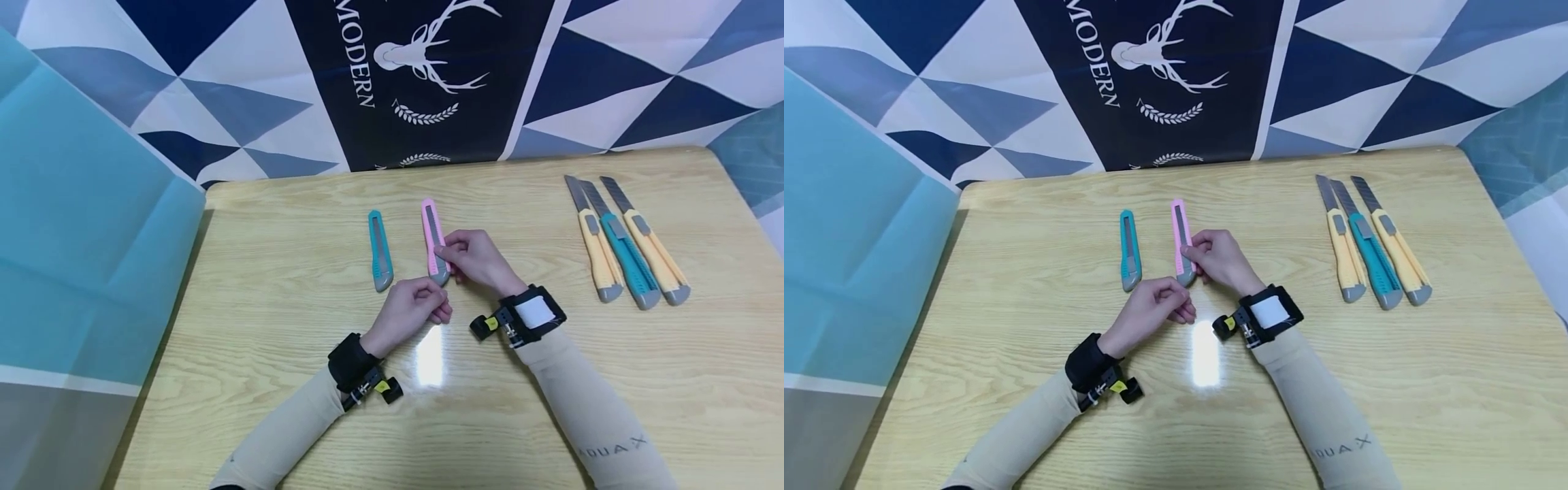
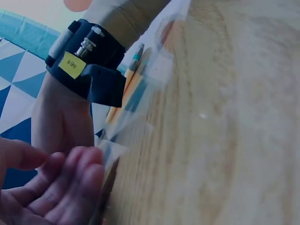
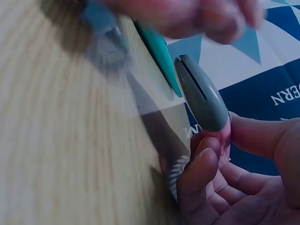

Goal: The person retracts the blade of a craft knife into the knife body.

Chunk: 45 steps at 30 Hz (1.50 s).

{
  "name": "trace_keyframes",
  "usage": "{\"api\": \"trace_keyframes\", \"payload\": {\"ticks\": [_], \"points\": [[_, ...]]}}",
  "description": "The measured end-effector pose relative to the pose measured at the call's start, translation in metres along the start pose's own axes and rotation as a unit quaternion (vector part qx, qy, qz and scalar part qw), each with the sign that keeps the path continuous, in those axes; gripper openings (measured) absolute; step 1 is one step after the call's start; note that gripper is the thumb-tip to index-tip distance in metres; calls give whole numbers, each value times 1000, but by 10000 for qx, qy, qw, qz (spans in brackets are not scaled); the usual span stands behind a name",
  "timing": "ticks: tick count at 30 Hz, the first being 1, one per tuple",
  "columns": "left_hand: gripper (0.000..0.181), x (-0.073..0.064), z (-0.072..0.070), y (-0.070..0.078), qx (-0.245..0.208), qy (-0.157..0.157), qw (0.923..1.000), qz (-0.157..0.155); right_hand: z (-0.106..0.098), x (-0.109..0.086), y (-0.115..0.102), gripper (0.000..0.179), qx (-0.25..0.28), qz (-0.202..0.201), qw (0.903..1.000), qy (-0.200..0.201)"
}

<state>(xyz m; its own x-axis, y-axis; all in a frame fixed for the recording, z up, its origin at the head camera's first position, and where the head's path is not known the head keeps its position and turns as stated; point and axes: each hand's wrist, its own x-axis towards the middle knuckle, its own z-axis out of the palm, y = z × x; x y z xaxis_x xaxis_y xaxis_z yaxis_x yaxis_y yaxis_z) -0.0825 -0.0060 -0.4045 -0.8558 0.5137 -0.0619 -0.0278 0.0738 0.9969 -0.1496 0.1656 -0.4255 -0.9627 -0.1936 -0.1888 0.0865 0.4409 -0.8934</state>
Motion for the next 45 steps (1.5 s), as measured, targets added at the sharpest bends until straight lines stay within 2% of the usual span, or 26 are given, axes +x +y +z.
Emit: {"api": "trace_keyframes", "payload": {"ticks": [5, 8, 12, 19, 27, 45], "points": [[15, 1, -1, 4, -344, 47, 9987, 364, 2, 4, -1, 22, -242, 30, 9997, -33], [15, 0, 0, 6, -365, 51, 9981, 495, 5, 9, -1, 24, -464, 2, 9989, -63], [15, -1, 3, 7, -268, -103, 9981, 551, 10, 17, -3, 22, -671, 1, 9977, -67], [15, 0, 3, 8, -137, -173, 9982, 557, 12, 23, -8, 22, -770, 106, 9970, -21], [15, 1, 3, 8, -216, -322, 9976, 575, 14, 23, -13, 21, -459, 307, 9984, -127], [17, -1, 0, 5, -67, -489, 9981, 364, 20, 24, -11, 18, -203, 136, 9994, -229]]}}
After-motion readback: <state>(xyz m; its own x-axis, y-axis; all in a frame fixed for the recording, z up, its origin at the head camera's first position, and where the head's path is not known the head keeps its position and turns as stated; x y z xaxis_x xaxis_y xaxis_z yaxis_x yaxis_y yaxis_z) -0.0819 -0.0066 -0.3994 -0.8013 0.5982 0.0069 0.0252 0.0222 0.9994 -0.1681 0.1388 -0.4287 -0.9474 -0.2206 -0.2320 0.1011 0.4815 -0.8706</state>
